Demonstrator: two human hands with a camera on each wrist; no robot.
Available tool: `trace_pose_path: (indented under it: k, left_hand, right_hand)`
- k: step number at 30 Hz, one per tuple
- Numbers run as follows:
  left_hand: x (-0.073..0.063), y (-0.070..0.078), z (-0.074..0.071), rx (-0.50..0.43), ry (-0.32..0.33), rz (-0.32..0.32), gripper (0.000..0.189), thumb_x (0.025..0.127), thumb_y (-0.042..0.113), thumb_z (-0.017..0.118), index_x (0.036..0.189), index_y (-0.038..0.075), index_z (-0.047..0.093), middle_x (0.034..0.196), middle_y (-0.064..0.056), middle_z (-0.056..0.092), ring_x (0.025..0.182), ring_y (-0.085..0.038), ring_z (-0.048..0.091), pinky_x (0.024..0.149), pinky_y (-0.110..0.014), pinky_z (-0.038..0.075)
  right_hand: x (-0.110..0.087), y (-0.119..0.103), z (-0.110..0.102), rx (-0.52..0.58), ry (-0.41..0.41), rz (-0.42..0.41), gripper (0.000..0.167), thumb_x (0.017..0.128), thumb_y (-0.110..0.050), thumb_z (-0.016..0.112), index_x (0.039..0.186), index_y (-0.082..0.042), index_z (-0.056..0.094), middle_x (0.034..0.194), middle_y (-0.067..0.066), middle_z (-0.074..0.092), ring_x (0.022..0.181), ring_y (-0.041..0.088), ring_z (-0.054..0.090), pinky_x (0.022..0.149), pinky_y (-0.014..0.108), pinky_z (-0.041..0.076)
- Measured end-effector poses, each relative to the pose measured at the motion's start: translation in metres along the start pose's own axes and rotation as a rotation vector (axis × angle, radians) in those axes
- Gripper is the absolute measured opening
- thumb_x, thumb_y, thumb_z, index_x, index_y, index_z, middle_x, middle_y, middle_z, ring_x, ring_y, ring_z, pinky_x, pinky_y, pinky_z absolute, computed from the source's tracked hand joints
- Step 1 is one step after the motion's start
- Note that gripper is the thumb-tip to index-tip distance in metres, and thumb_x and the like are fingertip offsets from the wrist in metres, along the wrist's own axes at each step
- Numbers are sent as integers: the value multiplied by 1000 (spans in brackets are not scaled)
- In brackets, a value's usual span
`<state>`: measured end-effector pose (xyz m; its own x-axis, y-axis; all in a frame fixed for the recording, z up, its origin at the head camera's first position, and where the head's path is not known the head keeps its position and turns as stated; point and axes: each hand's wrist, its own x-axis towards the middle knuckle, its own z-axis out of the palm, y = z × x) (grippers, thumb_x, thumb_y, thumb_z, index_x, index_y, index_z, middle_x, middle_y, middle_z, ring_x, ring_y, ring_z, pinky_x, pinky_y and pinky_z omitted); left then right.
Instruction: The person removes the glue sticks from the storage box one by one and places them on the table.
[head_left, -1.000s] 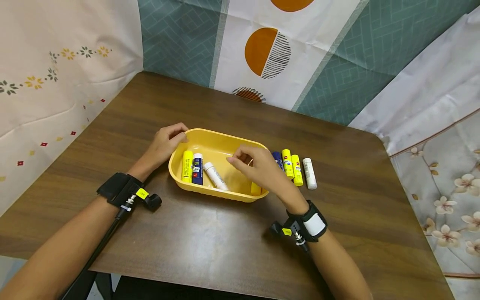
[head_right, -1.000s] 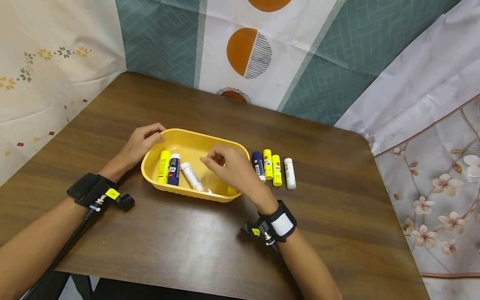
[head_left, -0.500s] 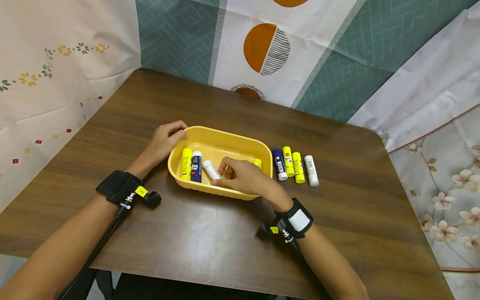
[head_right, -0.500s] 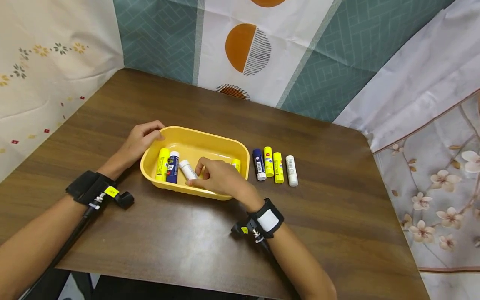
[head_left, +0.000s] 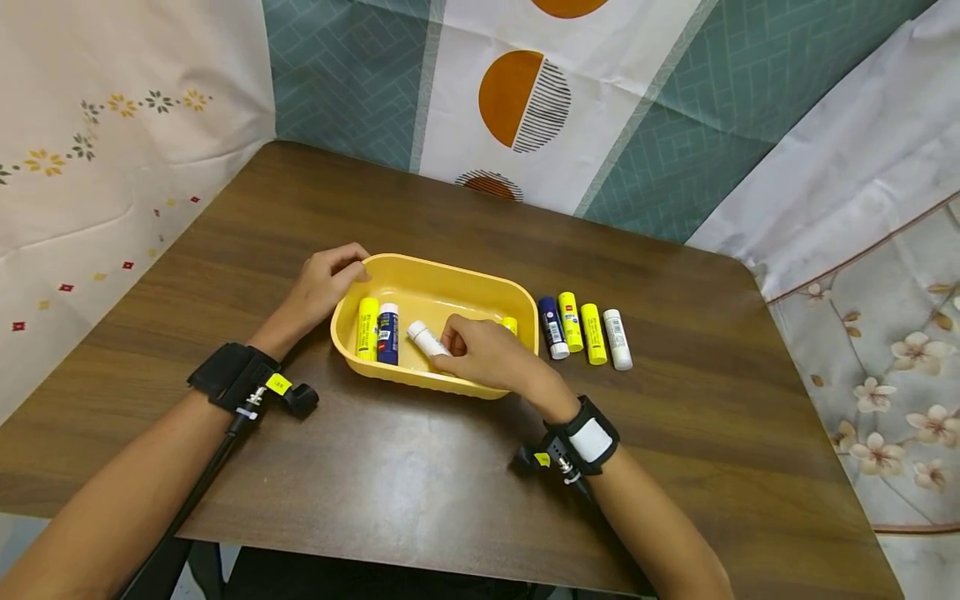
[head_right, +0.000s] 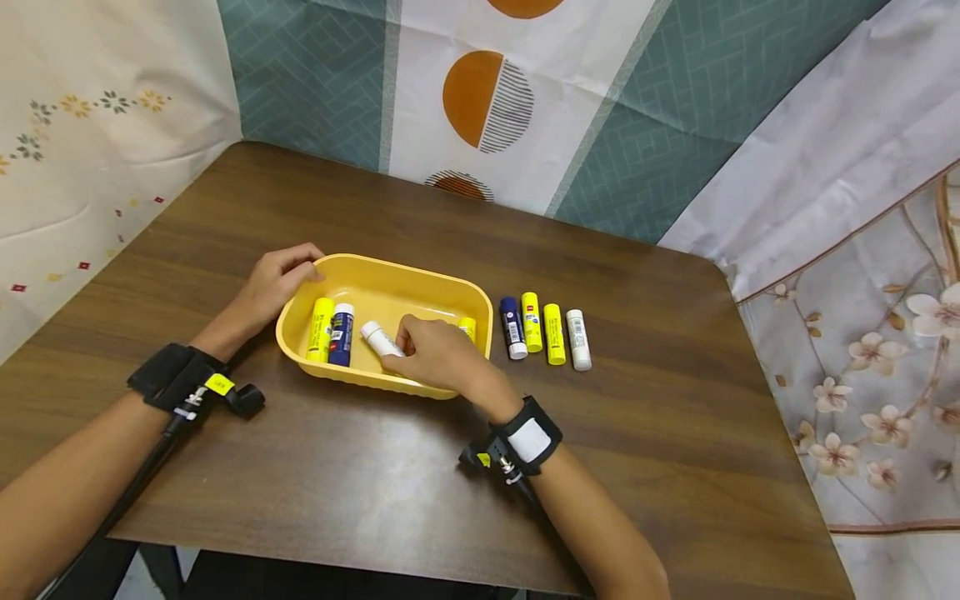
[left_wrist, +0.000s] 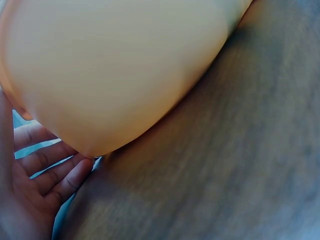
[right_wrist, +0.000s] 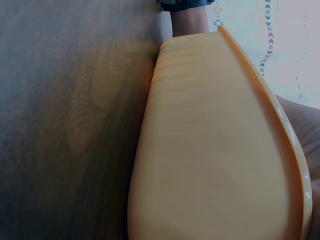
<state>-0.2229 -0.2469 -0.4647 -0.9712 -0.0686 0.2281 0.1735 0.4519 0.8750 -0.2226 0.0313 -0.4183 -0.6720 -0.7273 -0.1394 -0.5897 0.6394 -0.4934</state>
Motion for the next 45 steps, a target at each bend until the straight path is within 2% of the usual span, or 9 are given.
trace_pose_path:
  k: [7, 24, 45]
  left_hand:
    - [-1, 0, 0, 0, 8, 7, 20, 99, 14, 52, 106, 4, 68, 102, -14, 64, 89, -25, 56, 74, -18, 46]
    - [0, 0, 1, 6, 2, 2, 21, 99, 16, 53, 107, 4, 69, 103, -13, 65, 88, -25, 56, 74, -20, 46]
    - [1, 1, 1, 14, 19, 12, 20, 99, 15, 53, 105, 4, 69, 101, -13, 65, 88, -24, 55, 73, -20, 45]
  right_hand:
    - [0, 1, 1, -17, 20, 5, 25, 91, -34, 71, 99, -13, 60, 79, -1, 60, 69, 15, 54, 62, 24, 41]
    - [-1, 3, -1, 79, 8, -10, 25, 93, -30, 69, 103, -11, 57, 77, 0, 61, 63, 14, 51, 56, 23, 38]
    - [-1, 6, 0, 48, 13, -42, 24, 95, -32, 67, 104, -12, 56, 78, -1, 61, 63, 13, 52, 57, 24, 39]
